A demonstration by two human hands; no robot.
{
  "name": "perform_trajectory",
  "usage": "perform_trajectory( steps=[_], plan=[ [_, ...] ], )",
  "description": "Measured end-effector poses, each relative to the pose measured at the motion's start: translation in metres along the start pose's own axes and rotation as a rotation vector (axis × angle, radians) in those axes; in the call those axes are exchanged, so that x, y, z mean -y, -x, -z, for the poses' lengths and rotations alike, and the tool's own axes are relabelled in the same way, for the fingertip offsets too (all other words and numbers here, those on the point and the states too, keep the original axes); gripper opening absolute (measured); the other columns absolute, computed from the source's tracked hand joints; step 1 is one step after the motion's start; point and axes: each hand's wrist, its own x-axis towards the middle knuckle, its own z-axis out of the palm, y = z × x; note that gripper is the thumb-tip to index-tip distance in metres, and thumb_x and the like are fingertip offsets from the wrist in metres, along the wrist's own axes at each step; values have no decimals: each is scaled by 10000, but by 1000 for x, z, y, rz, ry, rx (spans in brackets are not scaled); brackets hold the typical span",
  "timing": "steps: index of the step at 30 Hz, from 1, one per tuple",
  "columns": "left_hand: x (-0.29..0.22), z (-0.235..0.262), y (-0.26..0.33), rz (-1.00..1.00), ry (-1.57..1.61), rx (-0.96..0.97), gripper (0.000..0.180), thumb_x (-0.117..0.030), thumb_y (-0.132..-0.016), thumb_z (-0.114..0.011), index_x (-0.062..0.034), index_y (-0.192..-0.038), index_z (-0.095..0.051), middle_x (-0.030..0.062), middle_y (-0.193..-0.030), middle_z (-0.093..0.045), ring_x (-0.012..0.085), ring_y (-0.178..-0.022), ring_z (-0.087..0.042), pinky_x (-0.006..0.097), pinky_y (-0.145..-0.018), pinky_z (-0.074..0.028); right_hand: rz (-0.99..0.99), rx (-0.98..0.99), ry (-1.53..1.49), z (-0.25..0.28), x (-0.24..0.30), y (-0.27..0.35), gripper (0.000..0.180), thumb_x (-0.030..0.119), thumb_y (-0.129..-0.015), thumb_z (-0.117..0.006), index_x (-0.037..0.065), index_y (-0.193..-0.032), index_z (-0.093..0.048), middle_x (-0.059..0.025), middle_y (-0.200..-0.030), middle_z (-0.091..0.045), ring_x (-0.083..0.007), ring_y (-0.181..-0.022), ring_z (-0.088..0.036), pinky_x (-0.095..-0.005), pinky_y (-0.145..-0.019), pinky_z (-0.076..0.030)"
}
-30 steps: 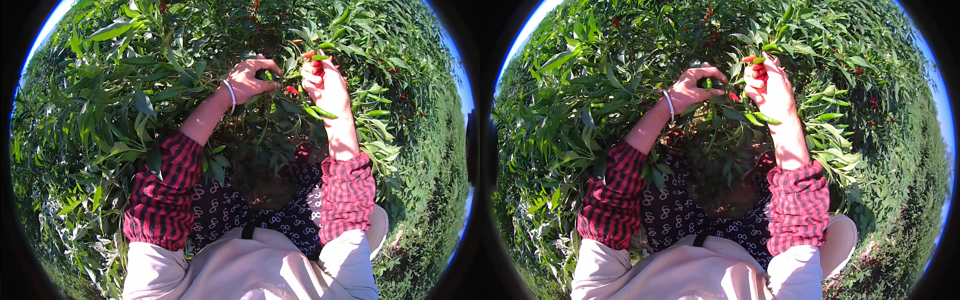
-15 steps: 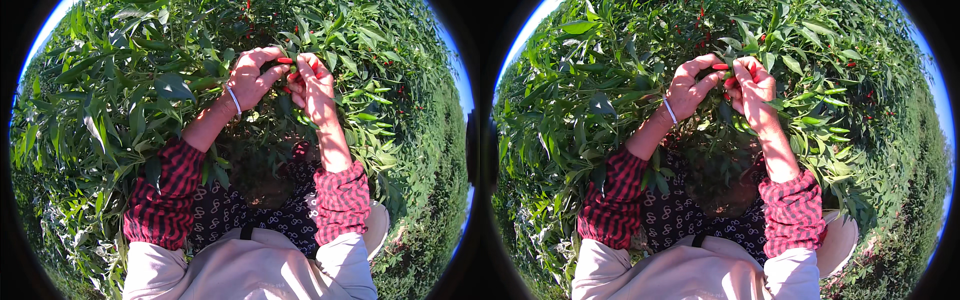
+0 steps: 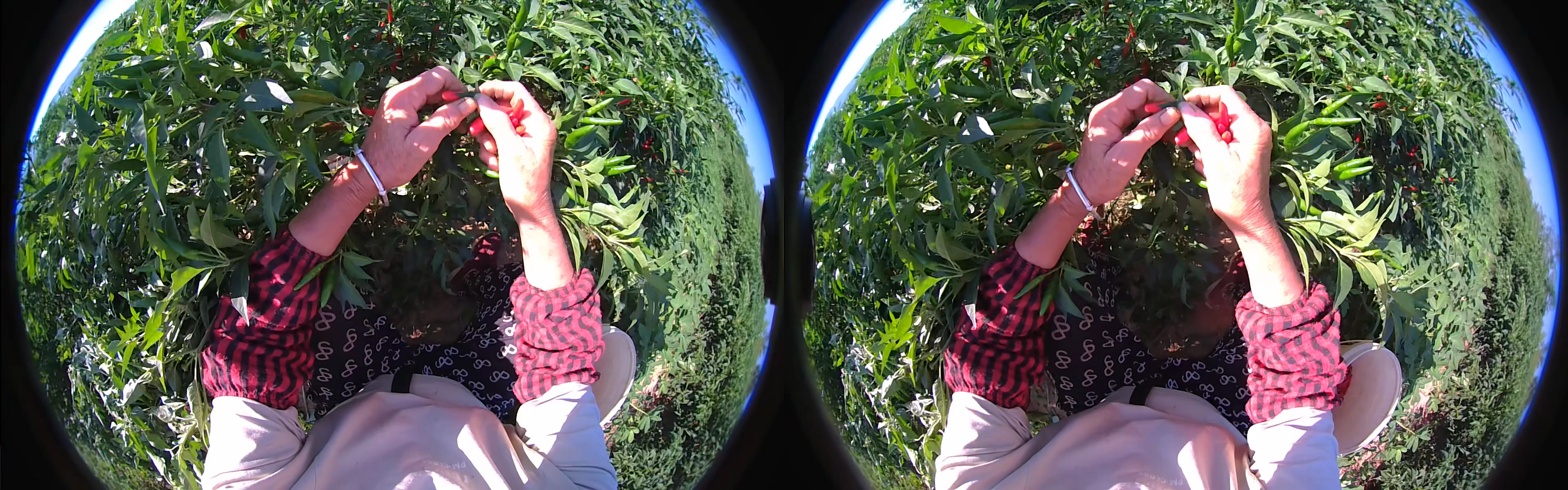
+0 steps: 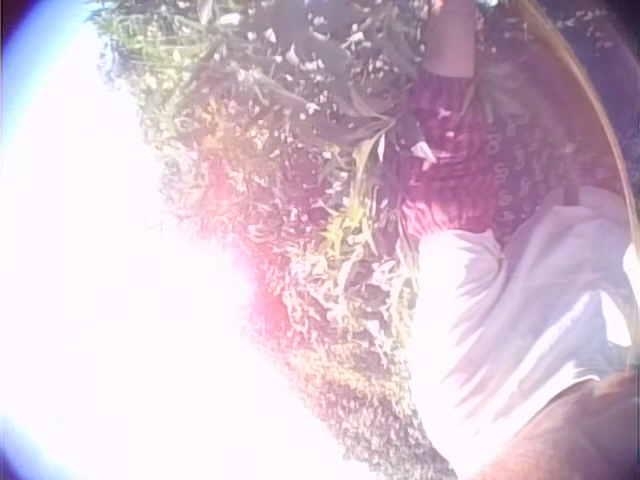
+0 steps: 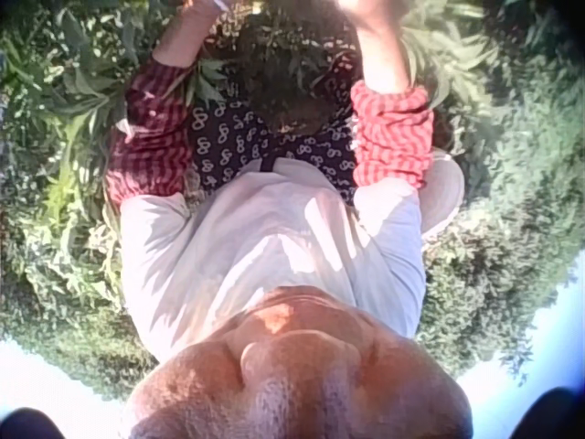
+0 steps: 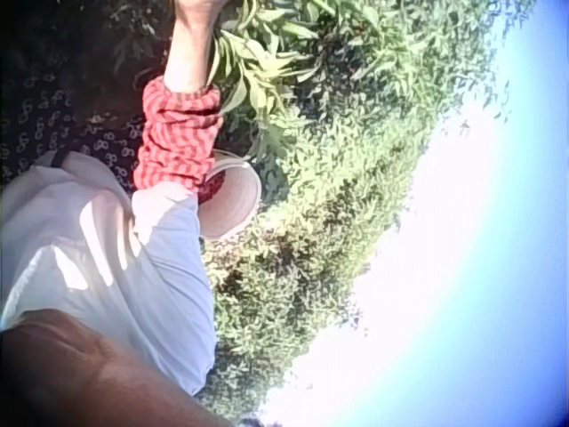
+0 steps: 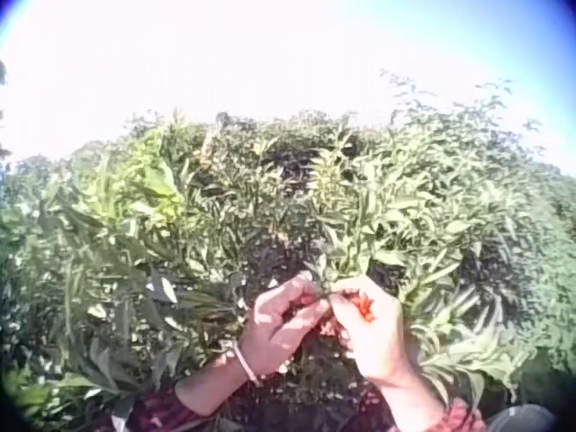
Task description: The person picks red peppers from plants by hand and places them into a bucket.
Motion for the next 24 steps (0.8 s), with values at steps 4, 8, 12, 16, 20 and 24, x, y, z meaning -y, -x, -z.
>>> perform_trajectory(
  steps=[4,8,12,16,20,24],
  plan=[
    [-2,0,-4,63,220,5,45,-38,-873,-539,5,-885,-535,18,-762,-597,54,-703,-524,204,-659,-446,-131,59,-192,1,-2,-6,87,133,-880,-562,58,-924,-571,13,-662,-558,12,-445,-382,-144,-361,-244],
    [1,0,-3,69,222,-13,30,-26,-873,-527,-2,-890,-533,12,-768,-587,63,-675,-516,208,-652,-442,-230,41,-461,-3,-6,-10,81,138,-894,-529,63,-879,-555,14,-619,-510,-13,-412,-327,-154,-339,-235],
    [10,-1,-4,55,277,18,52,-7,-864,-502,-4,-908,-529,8,-799,-554,63,-714,-509,214,-657,-438,-226,50,-524,-1,-14,-12,103,168,-896,-535,68,-872,-548,14,-637,-510,-15,-424,-325,-157,-337,-233],
    [17,3,-1,-105,-214,28,82,2,-836,-486,7,-913,-512,8,-786,-542,61,-696,-488,214,-646,-420,-198,-35,-177,-13,-13,-7,159,205,-884,-566,93,-780,-521,32,-605,-448,-16,-413,-317,-160,-346,-213],
    [19,-2,-6,62,256,-163,41,-33,-854,-478,-13,-880,-503,2,-761,-534,72,-658,-470,233,-627,-409,-201,-19,-591,-2,-22,-13,277,224,-887,-562,106,-679,-421,28,-578,-403,-28,-426,-321,-170,-345,-214],
    [29,10,-7,90,312,-266,46,-82,-867,-486,-37,-870,-493,16,-758,-549,104,-688,-542,242,-674,-440,-264,-47,-478,-1,-22,-16,155,160,-881,-552,87,-754,-501,7,-622,-496,-24,-467,-373,-160,-373,-255]
  ],
)
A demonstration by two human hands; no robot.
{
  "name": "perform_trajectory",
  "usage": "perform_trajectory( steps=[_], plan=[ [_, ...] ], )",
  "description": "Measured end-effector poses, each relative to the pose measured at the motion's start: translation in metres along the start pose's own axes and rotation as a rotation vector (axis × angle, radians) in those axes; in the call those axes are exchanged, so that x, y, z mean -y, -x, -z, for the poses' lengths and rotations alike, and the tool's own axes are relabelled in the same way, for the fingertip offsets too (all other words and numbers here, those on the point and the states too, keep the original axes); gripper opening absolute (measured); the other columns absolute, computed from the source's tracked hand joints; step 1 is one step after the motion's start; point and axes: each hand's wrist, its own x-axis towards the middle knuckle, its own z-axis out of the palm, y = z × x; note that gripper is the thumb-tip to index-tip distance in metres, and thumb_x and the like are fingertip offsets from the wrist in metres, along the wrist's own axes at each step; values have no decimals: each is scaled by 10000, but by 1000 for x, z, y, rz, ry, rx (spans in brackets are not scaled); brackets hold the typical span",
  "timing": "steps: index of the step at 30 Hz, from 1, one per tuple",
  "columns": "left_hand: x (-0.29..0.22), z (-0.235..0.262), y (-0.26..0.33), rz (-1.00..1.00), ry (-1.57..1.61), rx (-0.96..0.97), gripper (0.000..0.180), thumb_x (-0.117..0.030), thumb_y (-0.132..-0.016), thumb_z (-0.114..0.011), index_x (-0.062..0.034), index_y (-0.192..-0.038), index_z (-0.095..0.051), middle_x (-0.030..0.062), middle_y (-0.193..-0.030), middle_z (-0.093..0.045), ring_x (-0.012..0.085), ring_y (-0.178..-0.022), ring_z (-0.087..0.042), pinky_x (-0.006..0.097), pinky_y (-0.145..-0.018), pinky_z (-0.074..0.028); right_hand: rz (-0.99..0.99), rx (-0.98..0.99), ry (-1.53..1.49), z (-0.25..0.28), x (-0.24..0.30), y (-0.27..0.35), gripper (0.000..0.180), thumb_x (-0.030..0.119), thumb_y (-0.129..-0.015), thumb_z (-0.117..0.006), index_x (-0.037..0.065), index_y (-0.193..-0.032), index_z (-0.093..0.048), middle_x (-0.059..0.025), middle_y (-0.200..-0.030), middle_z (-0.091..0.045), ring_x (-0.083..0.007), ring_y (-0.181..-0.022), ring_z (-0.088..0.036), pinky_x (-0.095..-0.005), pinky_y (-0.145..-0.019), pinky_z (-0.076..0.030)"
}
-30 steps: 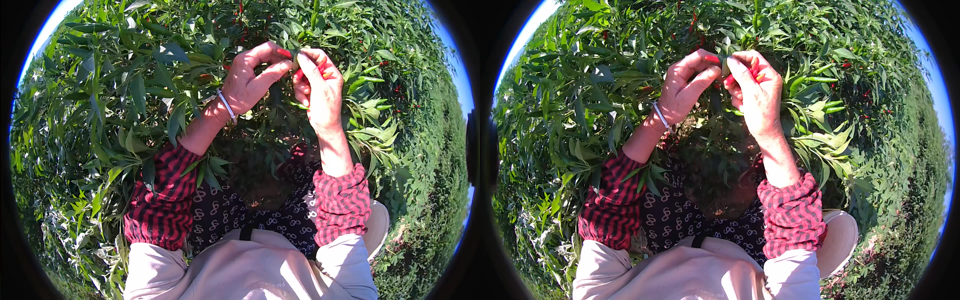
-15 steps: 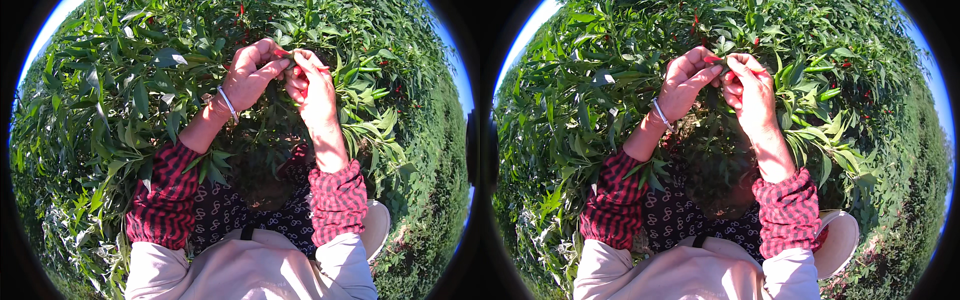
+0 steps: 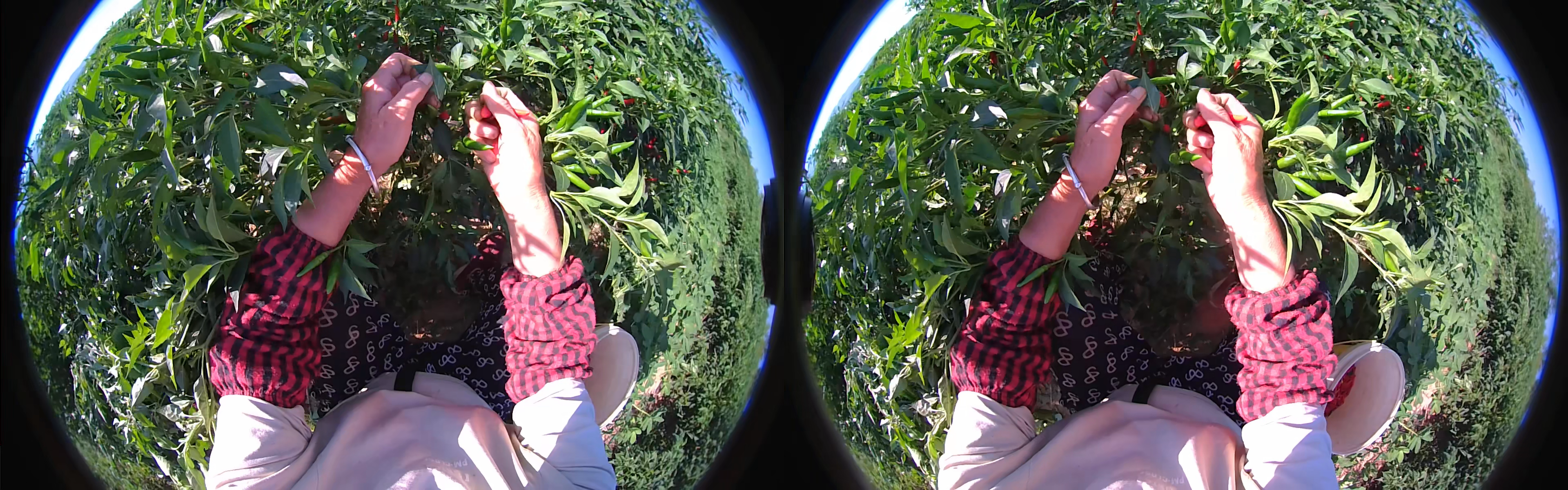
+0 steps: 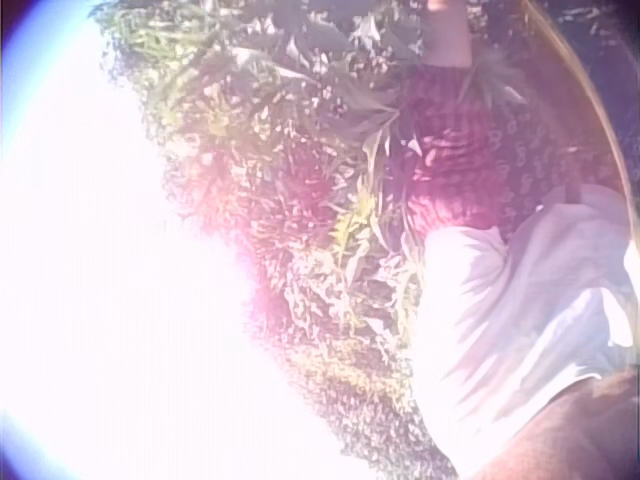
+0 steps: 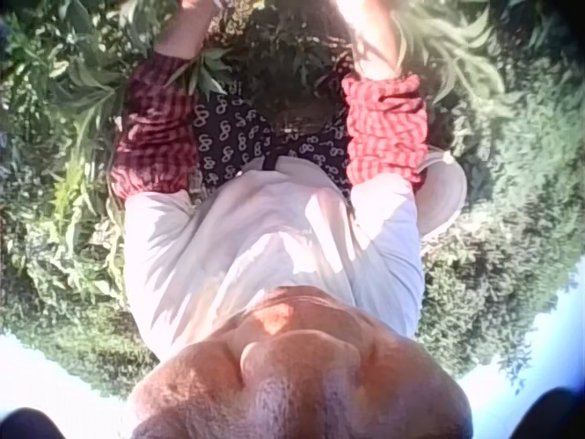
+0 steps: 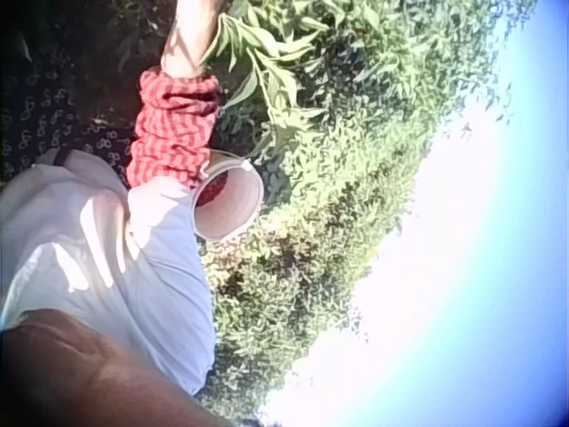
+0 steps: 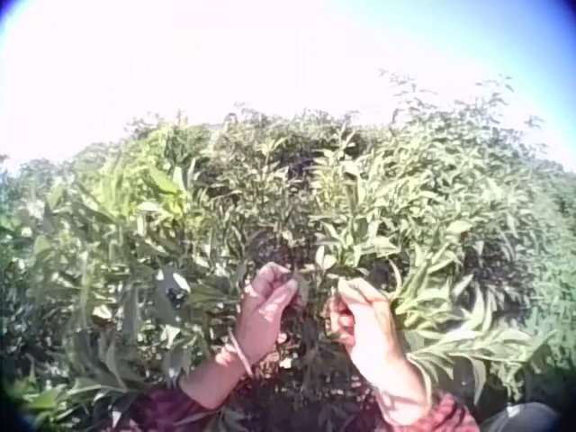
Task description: The person picks red peppers from plants by hand and places them into a bucket.
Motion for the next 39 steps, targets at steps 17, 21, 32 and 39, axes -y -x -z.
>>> perform_trajectory(
  steps=[17,21,32,39],
  plan=[
    [-13,8,8,109,-99,-209,166,-42,-868,-448,-24,-1019,-512,58,-907,-562,155,-790,-585,301,-736,-490,654,134,1257,21,-33,-2,141,12,-803,-541,2,-944,-534,-165,-682,-589,-322,-592,-571,-370,-563,-449],
    [-66,37,0,-212,133,-301,153,-71,-890,-444,-12,-1002,-531,116,-933,-586,205,-865,-586,393,-779,-519,-167,234,259,12,-6,10,89,176,-862,-601,107,-822,-560,70,-629,-471,14,-468,-373,-137,-404,-276],
    [-69,87,21,23,-328,-377,171,-47,-836,-459,-50,-969,-566,66,-899,-625,139,-811,-607,266,-730,-486,-346,585,-99,-55,25,75,159,207,-897,-497,97,-788,-462,47,-535,-353,-22,-410,-308,-160,-336,-247],
    [-34,111,11,216,-1021,28,288,-79,-697,-468,-30,-916,-649,152,-853,-655,273,-810,-631,344,-741,-489,535,360,931,-37,-131,39,187,207,-809,-579,44,-804,-488,-49,-571,-484,-152,-415,-412,-305,-383,-346]
  ],
)
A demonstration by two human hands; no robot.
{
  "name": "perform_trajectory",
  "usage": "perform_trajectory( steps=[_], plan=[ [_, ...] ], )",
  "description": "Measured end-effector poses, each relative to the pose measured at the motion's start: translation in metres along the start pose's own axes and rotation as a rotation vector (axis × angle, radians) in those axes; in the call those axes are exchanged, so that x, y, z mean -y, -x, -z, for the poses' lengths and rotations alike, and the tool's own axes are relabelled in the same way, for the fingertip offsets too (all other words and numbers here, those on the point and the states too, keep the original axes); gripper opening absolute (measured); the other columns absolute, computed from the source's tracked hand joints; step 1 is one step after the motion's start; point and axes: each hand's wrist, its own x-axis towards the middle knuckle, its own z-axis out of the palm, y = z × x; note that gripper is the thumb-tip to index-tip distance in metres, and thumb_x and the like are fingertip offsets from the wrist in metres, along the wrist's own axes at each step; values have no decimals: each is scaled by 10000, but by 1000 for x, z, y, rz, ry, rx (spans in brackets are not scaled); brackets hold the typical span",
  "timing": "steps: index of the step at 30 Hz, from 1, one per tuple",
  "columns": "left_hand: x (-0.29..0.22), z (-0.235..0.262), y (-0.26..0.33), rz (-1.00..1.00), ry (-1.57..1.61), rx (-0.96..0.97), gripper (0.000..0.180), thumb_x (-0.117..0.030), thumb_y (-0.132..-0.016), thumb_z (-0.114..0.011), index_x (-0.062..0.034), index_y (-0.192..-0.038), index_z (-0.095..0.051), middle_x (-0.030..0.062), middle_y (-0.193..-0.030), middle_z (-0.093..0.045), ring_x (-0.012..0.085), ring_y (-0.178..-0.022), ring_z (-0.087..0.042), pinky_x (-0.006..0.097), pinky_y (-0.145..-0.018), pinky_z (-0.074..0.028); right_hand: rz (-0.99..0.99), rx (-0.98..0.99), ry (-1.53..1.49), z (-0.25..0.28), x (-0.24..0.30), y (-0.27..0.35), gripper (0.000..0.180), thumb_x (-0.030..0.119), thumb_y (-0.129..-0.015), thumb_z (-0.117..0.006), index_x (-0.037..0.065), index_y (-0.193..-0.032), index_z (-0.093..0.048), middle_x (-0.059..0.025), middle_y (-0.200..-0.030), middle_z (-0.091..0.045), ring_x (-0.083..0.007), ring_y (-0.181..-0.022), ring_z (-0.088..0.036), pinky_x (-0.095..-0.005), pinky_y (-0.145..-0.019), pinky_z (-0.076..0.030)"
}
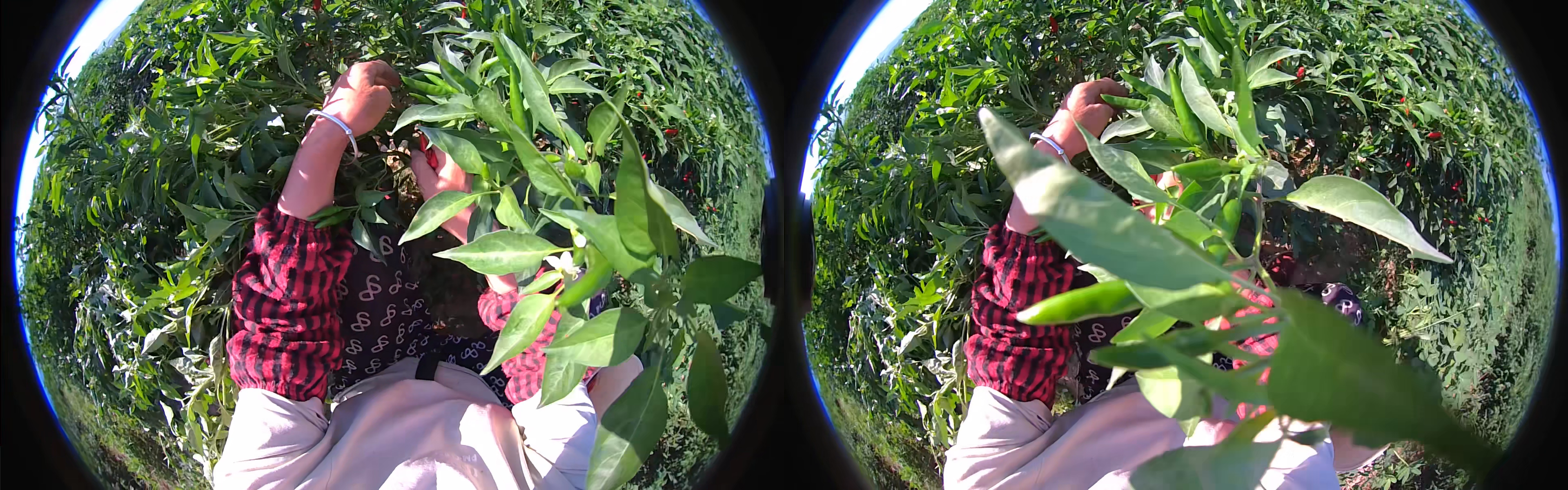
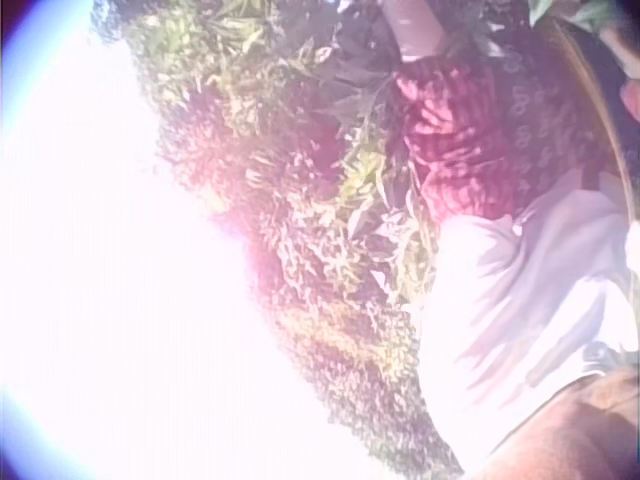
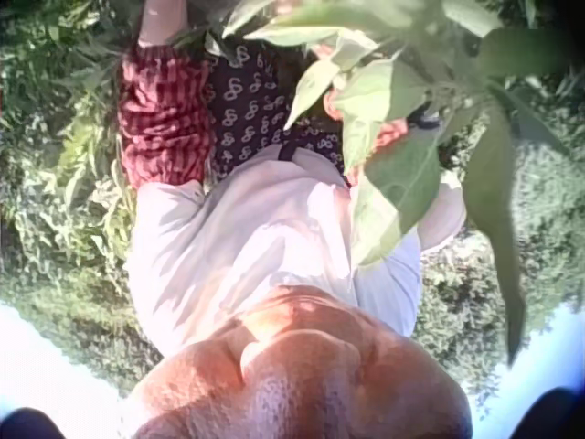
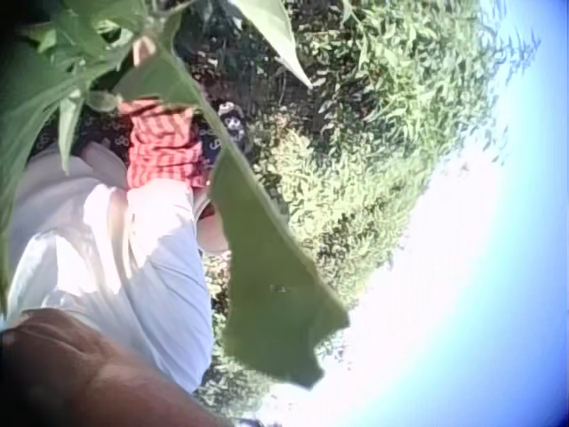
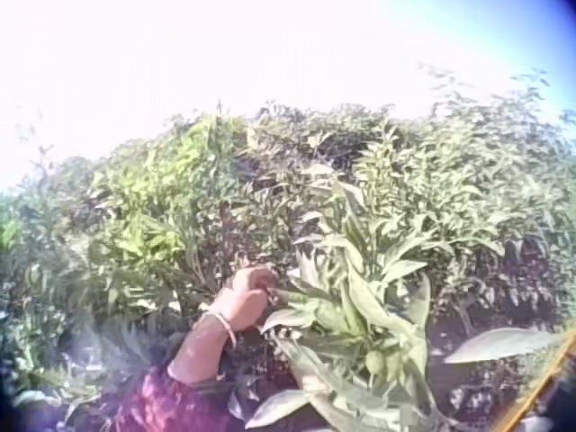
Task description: The person picks red peppers from plants by hand and places them into a bucket.
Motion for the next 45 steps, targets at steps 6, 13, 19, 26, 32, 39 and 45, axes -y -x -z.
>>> perform_trajectory(
  steps=[6,13,19,26,32,39,45],
  plan=[
    [19,0,13,-74,-218,247,254,-51,-699,-606,-6,-945,-645,169,-826,-657,245,-733,-638,321,-678,-492,62,-18,252,-40,-82,-4,187,221,-820,-572,40,-818,-526,-52,-586,-511,-157,-441,-440,-323,-405,-363],
    [17,-9,16,58,-107,405,255,-63,-699,-596,4,-941,-638,119,-814,-660,143,-701,-594,281,-665,-474,169,-60,280,-55,-107,-11,203,237,-834,-563,34,-834,-572,-56,-604,-541,-163,-471,-472,-344,-431,-382],
    [14,-16,5,19,-58,312,230,-50,-682,-591,-17,-897,-666,109,-818,-666,148,-713,-603,280,-656,-474,-29,-97,126,-42,-115,-16,228,256,-851,-540,38,-843,-607,-45,-615,-557,-151,-474,-478,-344,-427,-385],
    [16,-18,11,72,-153,299,329,-125,-703,-626,-84,-1029,-620,116,-853,-655,203,-779,-620,311,-710,-473,-969,460,-720,26,-1,-4,199,308,-873,-541,112,-895,-570,53,-609,-441,-50,-457,-362,-213,-388,-253],
    [17,-31,14,176,-322,224,332,-191,-698,-582,-99,-1016,-606,158,-975,-627,309,-938,-598,377,-814,-472,-991,298,-934,20,-22,38,200,315,-857,-565,139,-784,-502,61,-582,-381,-29,-443,-296,-192,-356,-211],
    [39,-36,-1,137,166,341,480,-160,-697,-630,-57,-1162,-570,122,-997,-638,191,-901,-597,281,-816,-448,-989,238,-849,30,-22,95,176,270,-850,-569,128,-779,-492,51,-585,-387,-34,-445,-321,-181,-354,-240],
    [18,-45,-3,124,-97,248,275,-135,-722,-647,-55,-984,-670,120,-919,-671,185,-849,-625,284,-775,-467,-1145,65,-821,47,-2,139,160,209,-851,-562,98,-762,-491,24,-588,-439,-38,-424,-371,-187,-315,-251]
  ],
)
